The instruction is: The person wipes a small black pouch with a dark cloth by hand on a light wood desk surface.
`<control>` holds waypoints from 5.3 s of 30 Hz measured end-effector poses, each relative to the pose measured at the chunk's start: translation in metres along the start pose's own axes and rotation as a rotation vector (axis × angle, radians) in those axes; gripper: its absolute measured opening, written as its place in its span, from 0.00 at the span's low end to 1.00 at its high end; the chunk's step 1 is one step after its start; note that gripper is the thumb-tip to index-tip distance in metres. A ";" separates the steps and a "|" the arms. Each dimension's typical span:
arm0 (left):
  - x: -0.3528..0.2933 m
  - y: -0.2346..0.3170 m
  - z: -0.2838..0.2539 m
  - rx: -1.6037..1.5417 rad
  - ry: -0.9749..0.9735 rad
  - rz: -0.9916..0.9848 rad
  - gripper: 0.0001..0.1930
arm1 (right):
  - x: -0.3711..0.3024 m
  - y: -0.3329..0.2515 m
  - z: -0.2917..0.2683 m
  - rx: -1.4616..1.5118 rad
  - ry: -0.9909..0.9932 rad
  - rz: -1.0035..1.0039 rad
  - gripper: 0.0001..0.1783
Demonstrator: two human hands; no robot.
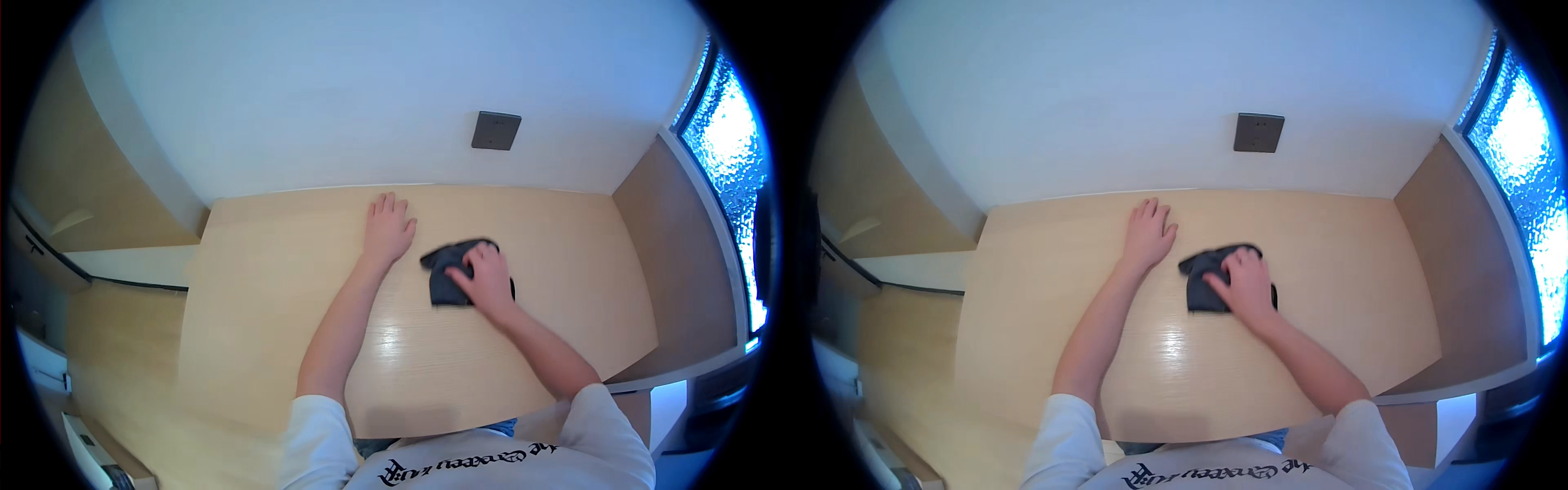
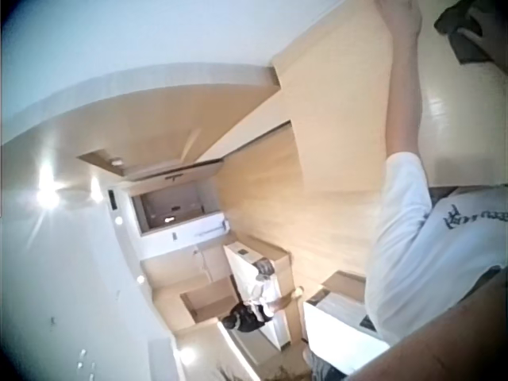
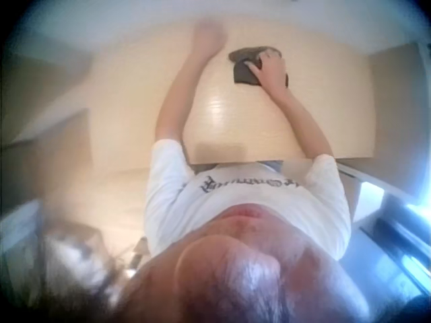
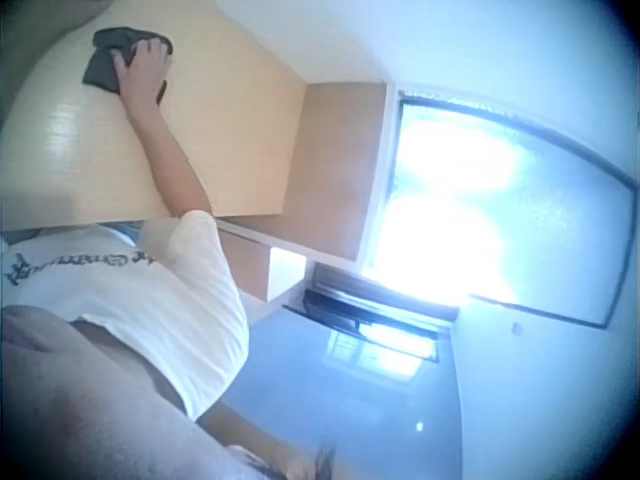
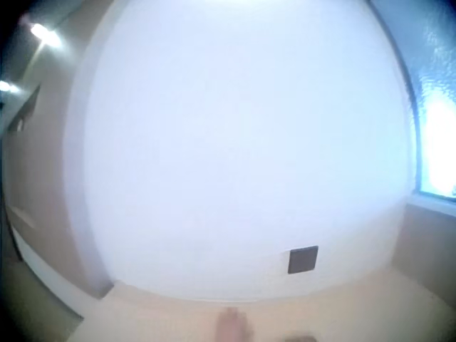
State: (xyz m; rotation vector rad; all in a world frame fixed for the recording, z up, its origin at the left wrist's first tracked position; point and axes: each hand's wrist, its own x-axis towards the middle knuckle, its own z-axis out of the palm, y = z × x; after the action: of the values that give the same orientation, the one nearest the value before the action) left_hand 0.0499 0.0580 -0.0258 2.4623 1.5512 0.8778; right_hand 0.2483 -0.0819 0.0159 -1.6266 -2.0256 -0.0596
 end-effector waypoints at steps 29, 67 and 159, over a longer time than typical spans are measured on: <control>0.004 -0.005 0.001 -0.015 0.049 -0.011 0.24 | 0.035 0.005 0.030 -0.155 -0.202 0.086 0.33; 0.000 -0.008 -0.001 -0.135 0.145 -0.014 0.19 | -0.015 -0.039 -0.001 -0.192 -0.402 0.067 0.45; 0.004 -0.001 -0.004 -0.534 0.287 -0.145 0.11 | 0.107 -0.027 0.057 -0.181 -0.529 0.188 0.46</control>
State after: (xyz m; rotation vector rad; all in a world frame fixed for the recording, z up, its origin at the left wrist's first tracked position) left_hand 0.0486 0.0614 -0.0214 1.8898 1.3184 1.4440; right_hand 0.1888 0.0272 0.0213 -2.1120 -2.2818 0.2938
